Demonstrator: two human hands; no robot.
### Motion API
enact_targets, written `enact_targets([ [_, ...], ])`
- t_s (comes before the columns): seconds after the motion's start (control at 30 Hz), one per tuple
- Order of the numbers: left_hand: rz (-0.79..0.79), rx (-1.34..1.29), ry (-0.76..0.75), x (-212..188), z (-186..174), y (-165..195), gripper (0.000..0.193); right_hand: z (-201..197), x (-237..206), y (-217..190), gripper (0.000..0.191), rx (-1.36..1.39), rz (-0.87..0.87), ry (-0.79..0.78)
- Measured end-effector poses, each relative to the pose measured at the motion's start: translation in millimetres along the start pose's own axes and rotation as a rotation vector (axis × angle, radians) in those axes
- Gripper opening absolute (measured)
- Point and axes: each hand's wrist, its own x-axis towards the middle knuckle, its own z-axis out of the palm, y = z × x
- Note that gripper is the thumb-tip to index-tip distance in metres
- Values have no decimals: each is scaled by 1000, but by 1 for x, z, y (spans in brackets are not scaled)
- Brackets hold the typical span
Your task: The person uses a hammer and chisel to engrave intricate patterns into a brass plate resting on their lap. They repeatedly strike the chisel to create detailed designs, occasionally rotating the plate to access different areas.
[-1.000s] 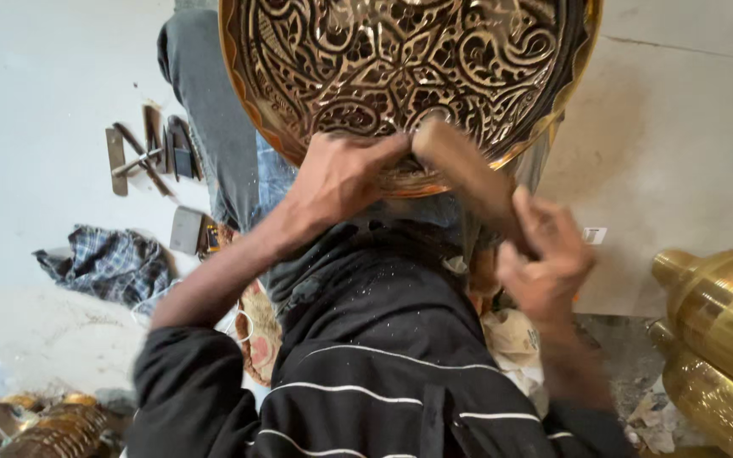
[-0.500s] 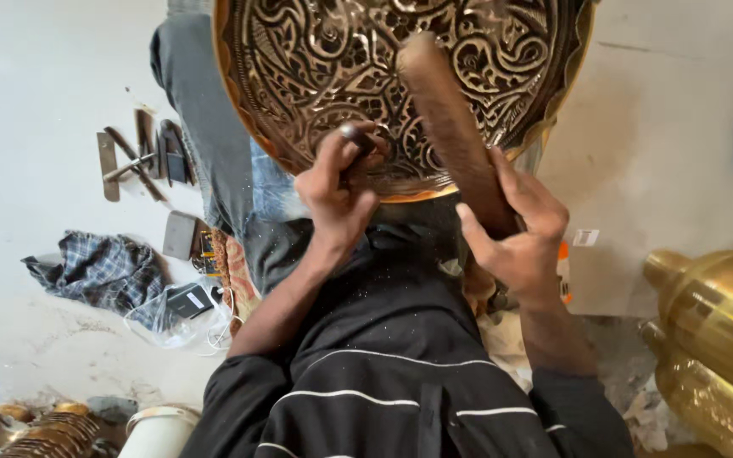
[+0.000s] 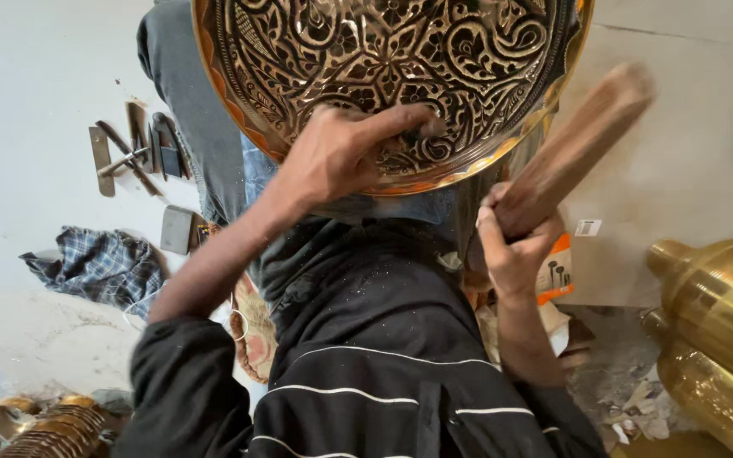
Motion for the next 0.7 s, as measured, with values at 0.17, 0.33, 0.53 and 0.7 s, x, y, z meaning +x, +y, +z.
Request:
enact_targets([
  [0.17, 210, 30, -59, 2, -3, -5, 63, -21, -21, 32, 31, -191, 3, 25],
  [0.33, 311, 47, 5, -7, 13, -19, 74, -42, -23, 52, 31, -403, -9, -80],
  [0.53, 295, 118, -16, -20, 25, -29, 70, -48, -21, 49, 21, -191, -101, 10],
  [0.7, 339, 52, -16, -22, 28, -29, 66, -54, -16, 31, 26, -953, -400, -121],
])
